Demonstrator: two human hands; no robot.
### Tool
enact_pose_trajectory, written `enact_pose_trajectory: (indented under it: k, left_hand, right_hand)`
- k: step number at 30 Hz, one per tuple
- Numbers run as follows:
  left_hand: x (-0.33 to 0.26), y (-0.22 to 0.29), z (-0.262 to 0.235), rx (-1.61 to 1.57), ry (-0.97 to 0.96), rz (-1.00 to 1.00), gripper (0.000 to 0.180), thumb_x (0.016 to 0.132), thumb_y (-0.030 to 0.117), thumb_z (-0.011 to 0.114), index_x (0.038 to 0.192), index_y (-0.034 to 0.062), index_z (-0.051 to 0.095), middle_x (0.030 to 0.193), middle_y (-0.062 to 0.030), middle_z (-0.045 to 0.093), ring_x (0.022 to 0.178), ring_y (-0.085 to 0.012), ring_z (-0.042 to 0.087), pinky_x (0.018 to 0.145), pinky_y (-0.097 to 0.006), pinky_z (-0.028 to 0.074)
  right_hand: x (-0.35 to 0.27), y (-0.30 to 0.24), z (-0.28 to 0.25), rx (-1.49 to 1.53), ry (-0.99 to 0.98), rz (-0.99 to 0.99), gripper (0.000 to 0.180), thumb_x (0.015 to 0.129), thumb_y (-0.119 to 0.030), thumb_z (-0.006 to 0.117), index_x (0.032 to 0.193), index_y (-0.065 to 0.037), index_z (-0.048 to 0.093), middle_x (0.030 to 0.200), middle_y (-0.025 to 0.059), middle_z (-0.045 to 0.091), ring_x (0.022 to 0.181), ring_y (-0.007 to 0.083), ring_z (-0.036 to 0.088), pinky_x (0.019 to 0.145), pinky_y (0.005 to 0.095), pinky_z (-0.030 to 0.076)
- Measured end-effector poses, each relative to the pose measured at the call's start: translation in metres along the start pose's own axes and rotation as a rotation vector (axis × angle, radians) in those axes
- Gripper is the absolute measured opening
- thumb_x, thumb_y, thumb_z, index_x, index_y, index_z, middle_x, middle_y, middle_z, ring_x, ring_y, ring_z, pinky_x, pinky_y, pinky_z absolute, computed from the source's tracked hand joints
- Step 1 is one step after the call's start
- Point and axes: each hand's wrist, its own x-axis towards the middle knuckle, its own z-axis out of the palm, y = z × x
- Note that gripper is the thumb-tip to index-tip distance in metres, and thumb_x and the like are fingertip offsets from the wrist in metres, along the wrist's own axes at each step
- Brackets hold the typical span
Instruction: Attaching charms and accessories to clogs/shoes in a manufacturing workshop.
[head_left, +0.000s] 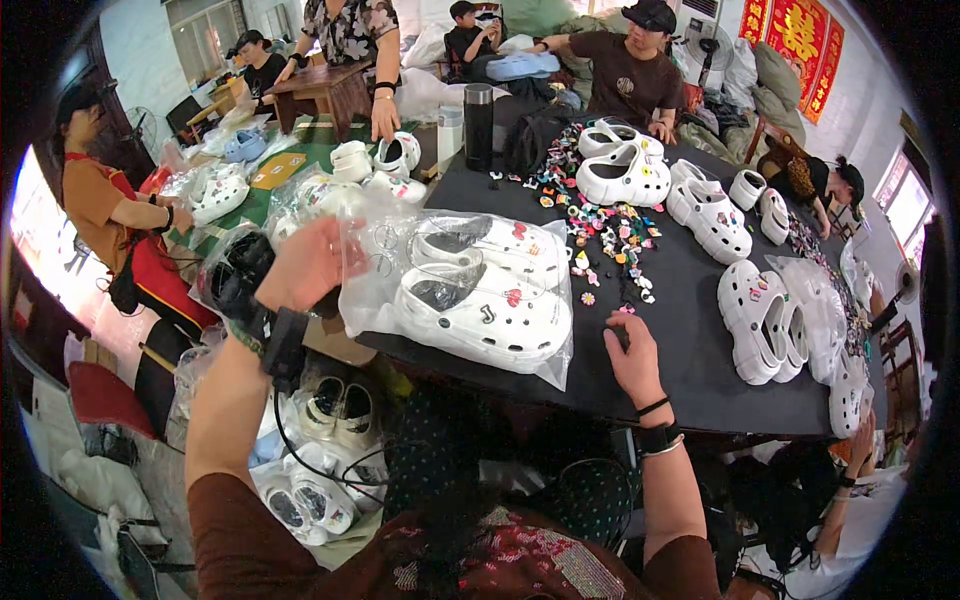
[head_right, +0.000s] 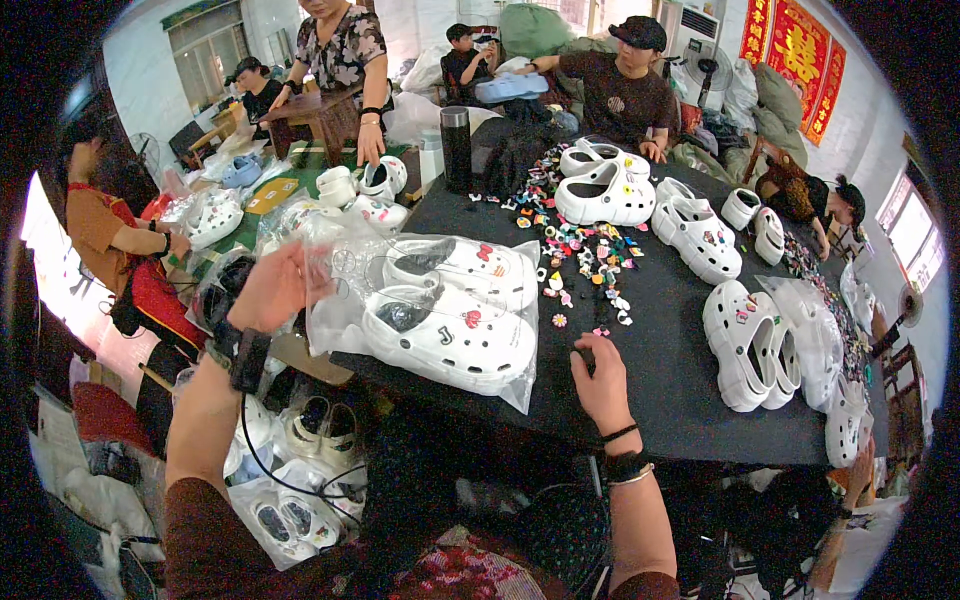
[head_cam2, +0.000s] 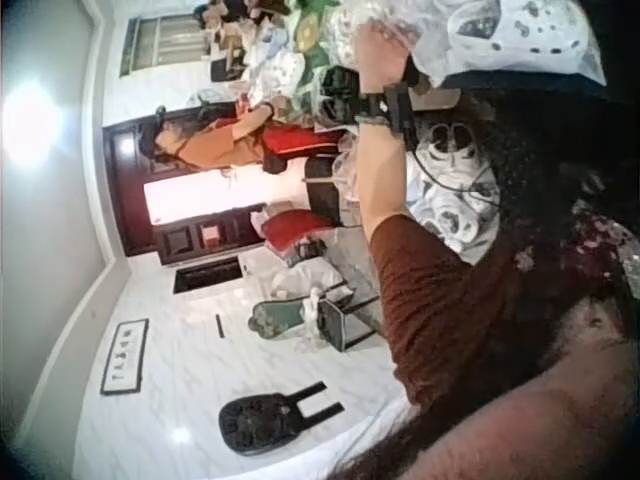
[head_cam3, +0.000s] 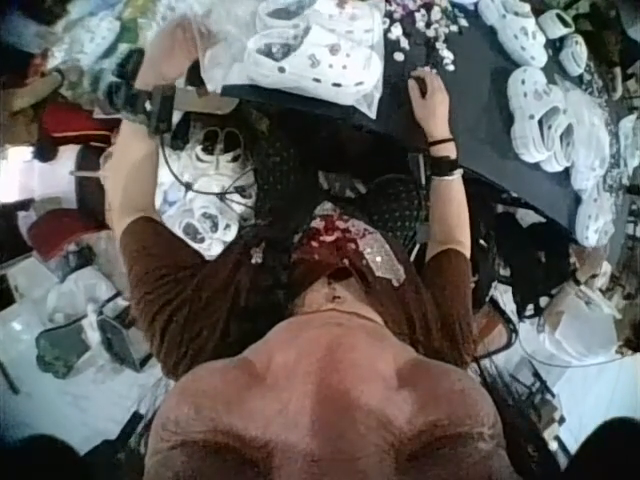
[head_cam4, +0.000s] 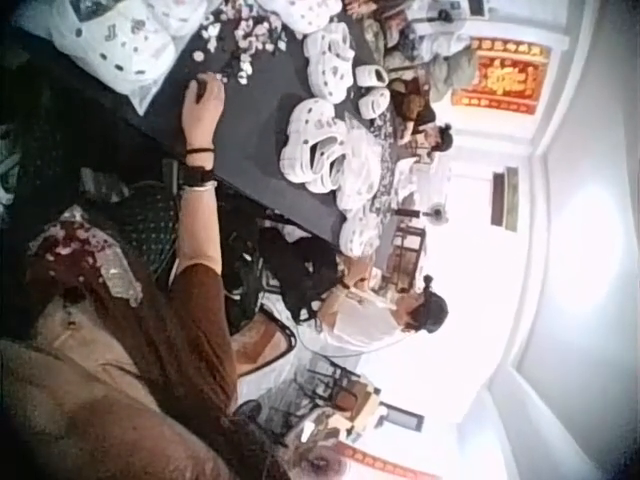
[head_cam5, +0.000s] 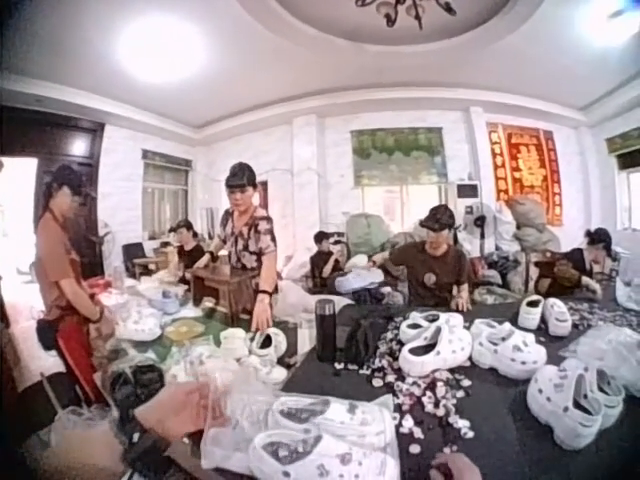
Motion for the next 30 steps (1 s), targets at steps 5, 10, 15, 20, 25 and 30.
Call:
enact_pose_trajectory:
  k: [5, 10, 15, 20, 25, 30]
  left_hand:
    - [-0.021, -0.044, -0.030, 0.233, -0.044, -0.044, 0.051, 0.102, 0.036, 0.031, 0.127, -0.0032, 0.051, 0.118, -0.0128, 0.061, 0.108, -0.0240, 0.058, 0.091, -0.037, 0.047]
    - [-0.042, -0.039, -0.025, 0.413, -0.102, -0.029, 0.075, 0.100, 0.056, 0.017, 0.129, -0.0067, 0.048, 0.112, -0.0139, 0.064, 0.105, -0.0235, 0.061, 0.096, -0.035, 0.043]
    - [-0.059, -0.039, -0.027, 0.881, -0.097, 0.083, 0.033, 0.097, 0.019, 0.051, 0.121, -0.0041, 0.054, 0.100, -0.0129, 0.067, 0.096, -0.0176, 0.064, 0.089, -0.029, 0.048]
    - [-0.063, -0.032, -0.036, 0.906, -0.056, 0.029, 0.023, 0.086, 0.005, 0.063, 0.106, -0.0045, 0.058, 0.082, -0.0093, 0.068, 0.077, -0.0154, 0.066, 0.071, -0.027, 0.053]
    - [-0.084, -0.039, -0.031, 0.423, -0.151, -0.122, 0.036, 0.088, 0.010, 0.057, 0.121, -0.0035, 0.052, 0.100, -0.0166, 0.066, 0.091, -0.0249, 0.067, 0.079, -0.036, 0.054]
    - [-0.069, -0.052, -0.050, 0.105, -0.046, -0.148, 0.047, 0.088, 0.009, 0.044, 0.133, -0.0005, 0.044, 0.131, -0.0170, 0.053, 0.108, -0.0333, 0.061, 0.091, -0.045, 0.050]
  right_hand:
    - [0.021, -0.026, 0.003, 0.412, -0.244, 0.372, 0.027, 0.094, -0.025, 0.057, 0.109, -0.003, 0.057, 0.095, 0.0110, 0.067, 0.072, 0.0182, 0.067, 0.057, 0.0275, 0.049]
    - [0.025, -0.043, -0.002, 0.522, -0.481, 0.651, 0.039, 0.096, -0.032, 0.052, 0.119, -0.001, 0.049, 0.092, 0.0100, 0.065, 0.068, 0.0156, 0.066, 0.055, 0.0252, 0.048]
    - [0.021, -0.052, -0.001, 0.707, -0.665, 0.704, 0.046, 0.093, -0.022, 0.060, 0.128, 0.001, 0.039, 0.086, 0.0071, 0.063, 0.069, 0.0111, 0.061, 0.057, 0.0245, 0.049]
    - [0.014, -0.039, 0.004, 0.733, -0.522, 0.559, 0.036, 0.092, -0.008, 0.058, 0.123, 0.000, 0.042, 0.077, 0.0042, 0.060, 0.066, 0.0091, 0.056, 0.056, 0.0236, 0.047]
    - [0.019, -0.027, -0.016, 0.721, -0.472, 0.480, 0.031, 0.090, -0.003, 0.055, 0.119, 0.000, 0.044, 0.073, 0.0032, 0.058, 0.065, 0.0089, 0.056, 0.059, 0.0230, 0.046]
    - [0.020, -0.019, -0.024, 0.704, -0.583, 0.507, 0.031, 0.091, -0.004, 0.056, 0.119, 0.001, 0.045, 0.075, 0.0036, 0.059, 0.066, 0.0094, 0.057, 0.060, 0.0226, 0.047]
